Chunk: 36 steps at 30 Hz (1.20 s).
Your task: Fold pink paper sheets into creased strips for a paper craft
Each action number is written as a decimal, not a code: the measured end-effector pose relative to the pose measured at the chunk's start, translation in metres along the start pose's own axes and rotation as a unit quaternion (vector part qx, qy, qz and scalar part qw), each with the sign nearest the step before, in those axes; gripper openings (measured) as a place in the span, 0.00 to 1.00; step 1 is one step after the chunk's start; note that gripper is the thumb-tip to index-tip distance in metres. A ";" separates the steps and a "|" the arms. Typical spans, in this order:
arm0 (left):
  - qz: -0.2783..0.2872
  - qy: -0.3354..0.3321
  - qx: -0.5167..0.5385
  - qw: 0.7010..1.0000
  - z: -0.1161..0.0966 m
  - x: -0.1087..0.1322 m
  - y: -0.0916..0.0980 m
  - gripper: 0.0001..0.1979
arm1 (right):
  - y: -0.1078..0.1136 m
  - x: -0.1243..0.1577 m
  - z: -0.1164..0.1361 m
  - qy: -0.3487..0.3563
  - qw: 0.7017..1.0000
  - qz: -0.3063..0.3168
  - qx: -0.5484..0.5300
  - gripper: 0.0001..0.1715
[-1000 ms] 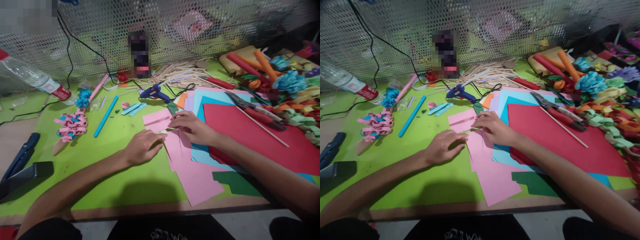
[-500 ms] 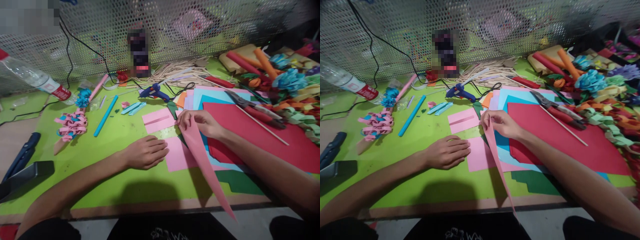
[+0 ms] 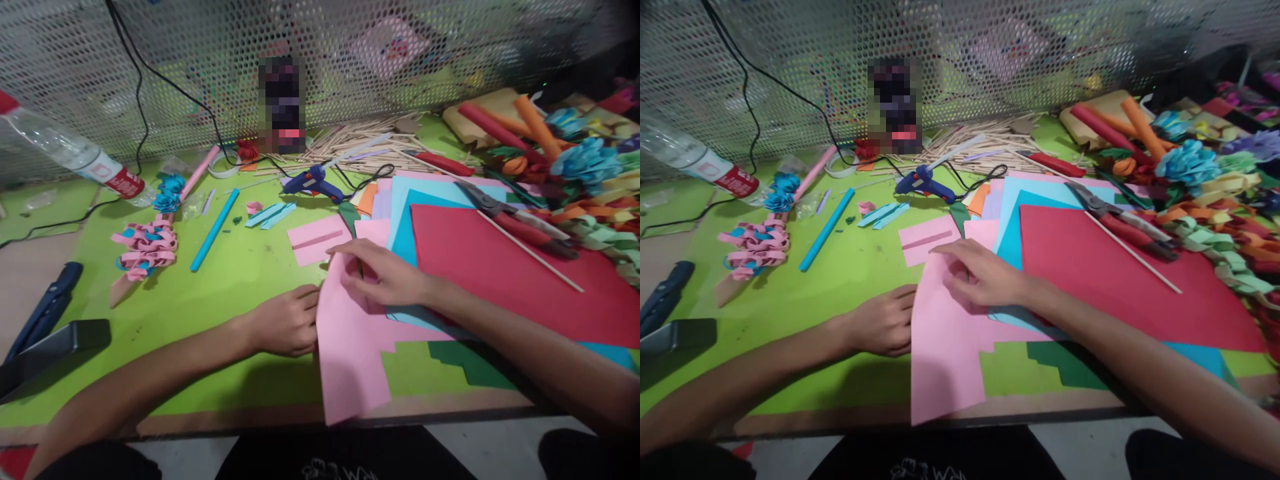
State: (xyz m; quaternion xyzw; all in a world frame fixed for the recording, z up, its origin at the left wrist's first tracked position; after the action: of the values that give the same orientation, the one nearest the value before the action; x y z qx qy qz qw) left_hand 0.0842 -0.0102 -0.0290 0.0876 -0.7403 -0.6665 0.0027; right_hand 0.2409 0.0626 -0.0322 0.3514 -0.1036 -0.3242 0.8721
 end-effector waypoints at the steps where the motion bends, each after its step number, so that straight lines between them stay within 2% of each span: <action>1: -0.013 -0.001 -0.013 1.000 -0.003 0.000 0.001 0.14 | -0.006 -0.002 0.003 0.001 1.000 0.009 0.023 0.26; 5: -0.050 0.010 -0.084 0.995 -0.013 0.003 0.007 0.12 | -0.013 -0.006 0.008 0.053 0.996 0.024 0.063 0.26; 8: -0.033 0.021 -0.124 0.991 -0.019 0.012 0.011 0.10 | -0.008 -0.006 0.003 0.061 0.995 0.035 0.064 0.26; 15: -0.028 0.048 -0.167 0.984 -0.019 0.059 0.020 0.12 | -0.004 -0.005 0.002 0.069 0.987 0.017 0.142 0.23; 18: -0.027 0.078 -0.155 0.984 -0.014 0.070 0.021 0.12 | -0.004 -0.004 0.000 0.072 0.985 0.019 0.156 0.22; 21: -0.009 0.129 -0.098 0.987 -0.005 0.062 0.019 0.16 | -0.003 -0.004 -0.003 0.071 0.984 0.025 0.163 0.24; 23: 0.049 0.095 -0.034 0.994 -0.005 0.049 0.009 0.22 | 0.000 -0.003 -0.002 0.081 0.981 0.011 0.177 0.23; 25: 0.084 0.079 0.000 0.993 -0.005 0.039 0.002 0.25 | 0.004 -0.002 0.001 0.101 0.973 -0.011 0.206 0.18; 29: 0.083 0.099 0.000 0.992 -0.001 0.032 -0.002 0.25 | 0.017 0.003 0.005 0.130 0.960 -0.050 0.244 0.16; 33: 0.090 0.086 0.016 0.992 -0.002 0.024 -0.004 0.28 | 0.037 0.010 0.002 0.123 0.971 -0.127 0.163 0.15; 36: 0.087 0.068 0.026 0.994 -0.002 0.015 -0.005 0.28 | 0.043 0.011 0.003 0.131 0.973 -0.151 0.117 0.16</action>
State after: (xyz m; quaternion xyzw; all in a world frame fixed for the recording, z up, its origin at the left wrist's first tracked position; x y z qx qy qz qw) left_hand 0.0706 -0.0149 -0.0352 0.0682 -0.7602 -0.6369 0.1083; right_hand 0.2694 0.0773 -0.0017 0.5021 0.0283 -0.3893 0.7717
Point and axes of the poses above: each hand's wrist, its own x-axis away from the middle knuckle, its own y-axis out of the back of the hand, z = x × y, the point moved 6 cm from there along -x, towards the middle knuckle, and after that the axes turned 12 degrees about z, right-handed, at the moved point
